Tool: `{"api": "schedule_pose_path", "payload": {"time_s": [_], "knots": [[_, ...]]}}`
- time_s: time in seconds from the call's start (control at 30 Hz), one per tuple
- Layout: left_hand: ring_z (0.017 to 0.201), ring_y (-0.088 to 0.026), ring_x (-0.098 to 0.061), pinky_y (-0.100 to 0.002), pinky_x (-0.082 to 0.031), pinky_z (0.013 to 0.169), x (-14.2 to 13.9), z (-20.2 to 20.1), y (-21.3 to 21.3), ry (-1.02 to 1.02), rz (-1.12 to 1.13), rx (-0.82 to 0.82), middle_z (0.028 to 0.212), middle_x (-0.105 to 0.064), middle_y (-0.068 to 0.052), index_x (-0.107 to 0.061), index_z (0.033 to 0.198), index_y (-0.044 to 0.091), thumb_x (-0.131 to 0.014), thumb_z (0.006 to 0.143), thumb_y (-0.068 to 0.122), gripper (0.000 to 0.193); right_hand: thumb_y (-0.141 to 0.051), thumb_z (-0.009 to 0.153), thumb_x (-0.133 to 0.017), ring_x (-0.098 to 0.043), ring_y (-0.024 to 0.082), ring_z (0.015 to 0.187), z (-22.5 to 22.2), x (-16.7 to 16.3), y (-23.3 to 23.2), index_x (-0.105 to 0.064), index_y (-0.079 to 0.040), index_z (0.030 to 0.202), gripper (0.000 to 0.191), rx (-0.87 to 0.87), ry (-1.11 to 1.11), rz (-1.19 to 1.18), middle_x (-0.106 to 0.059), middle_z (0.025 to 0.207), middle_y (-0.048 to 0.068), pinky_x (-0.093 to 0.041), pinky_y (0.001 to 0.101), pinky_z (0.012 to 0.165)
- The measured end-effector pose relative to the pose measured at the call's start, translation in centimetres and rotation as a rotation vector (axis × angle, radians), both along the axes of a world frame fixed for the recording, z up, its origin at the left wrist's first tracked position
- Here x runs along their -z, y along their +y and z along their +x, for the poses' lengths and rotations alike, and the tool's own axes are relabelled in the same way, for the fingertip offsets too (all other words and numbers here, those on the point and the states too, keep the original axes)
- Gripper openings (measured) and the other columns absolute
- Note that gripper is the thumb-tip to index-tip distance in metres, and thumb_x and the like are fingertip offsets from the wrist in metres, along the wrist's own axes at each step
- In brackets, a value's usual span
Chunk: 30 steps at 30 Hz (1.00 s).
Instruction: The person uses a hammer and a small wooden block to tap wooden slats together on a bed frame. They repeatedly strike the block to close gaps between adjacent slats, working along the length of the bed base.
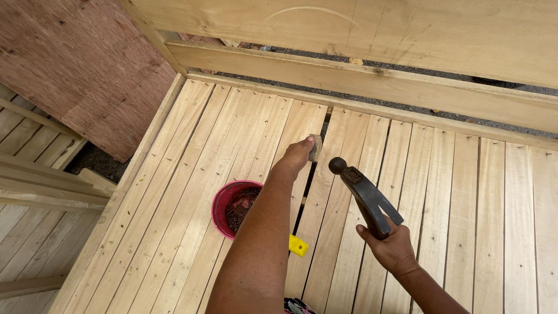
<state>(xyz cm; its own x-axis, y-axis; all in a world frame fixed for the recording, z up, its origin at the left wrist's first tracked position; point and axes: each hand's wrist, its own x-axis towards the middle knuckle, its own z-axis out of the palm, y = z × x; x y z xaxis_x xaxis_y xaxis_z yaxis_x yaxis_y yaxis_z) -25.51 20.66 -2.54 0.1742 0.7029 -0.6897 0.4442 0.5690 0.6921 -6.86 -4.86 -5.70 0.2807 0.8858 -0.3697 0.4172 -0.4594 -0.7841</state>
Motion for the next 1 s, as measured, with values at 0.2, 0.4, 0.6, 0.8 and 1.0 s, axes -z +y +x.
{"api": "schedule_pose_path", "payload": {"time_s": [0.2,0.4,0.6,0.8,1.0], "knots": [[0.147,-0.031,-0.039,-0.051,-0.029,0.124,0.7,0.3,0.2,0.065,0.03,0.032,0.16,-0.043,-0.01,-0.046,0.152,0.027,-0.036,0.102,0.055,0.059,-0.034,0.088,-0.079,-0.057,0.015,0.06,-1.7,5.0,-1.5,-0.069,-0.004,0.089,0.032,-0.056,0.029,-0.038,-0.064,0.067,0.007,-0.053,0.0342,0.061],[0.144,-0.032,-0.045,-0.048,-0.035,0.122,1.8,0.8,0.4,0.045,0.149,0.033,0.157,-0.049,-0.013,-0.047,0.153,0.026,-0.038,0.103,0.053,0.057,-0.037,0.093,-0.073,-0.057,0.015,0.059,-3.5,5.3,0.2,-0.071,-0.009,0.099,0.029,-0.198,-0.091,-0.61,-0.062,0.067,0.004,-0.054,0.0354,0.066],[0.147,-0.03,-0.039,-0.052,-0.028,0.124,0.2,0.7,0.1,0.083,-0.003,0.021,0.159,-0.043,-0.008,-0.045,0.153,0.029,-0.036,0.103,0.053,0.056,-0.036,0.085,-0.076,-0.058,0.015,0.056,-3.5,4.7,-1.3,-0.07,-0.006,0.097,0.033,-0.094,0.007,-0.097,-0.065,0.063,0.005,-0.055,0.0351,0.061],[0.144,-0.029,-0.048,-0.047,-0.036,0.122,0.2,1.1,-0.1,0.039,0.074,0.0,0.155,-0.052,-0.009,-0.047,0.152,0.026,-0.033,0.104,0.055,0.058,-0.033,0.093,-0.075,-0.059,0.015,0.059,-1.7,5.5,1.0,-0.071,-0.009,0.104,0.027,-0.135,-0.128,-0.578,-0.063,0.068,0.005,-0.053,0.0339,0.064],[0.143,-0.029,-0.046,-0.047,-0.034,0.121,1.6,1.0,0.5,0.046,0.065,0.004,0.155,-0.05,-0.008,-0.047,0.152,0.03,-0.037,0.103,0.052,0.055,-0.032,0.088,-0.079,-0.054,0.016,0.054,-2.3,5.6,-1.0,-0.072,0.002,0.088,0.034,-0.006,0.04,-0.172,-0.062,0.062,0.008,-0.051,0.036,0.056]]}}
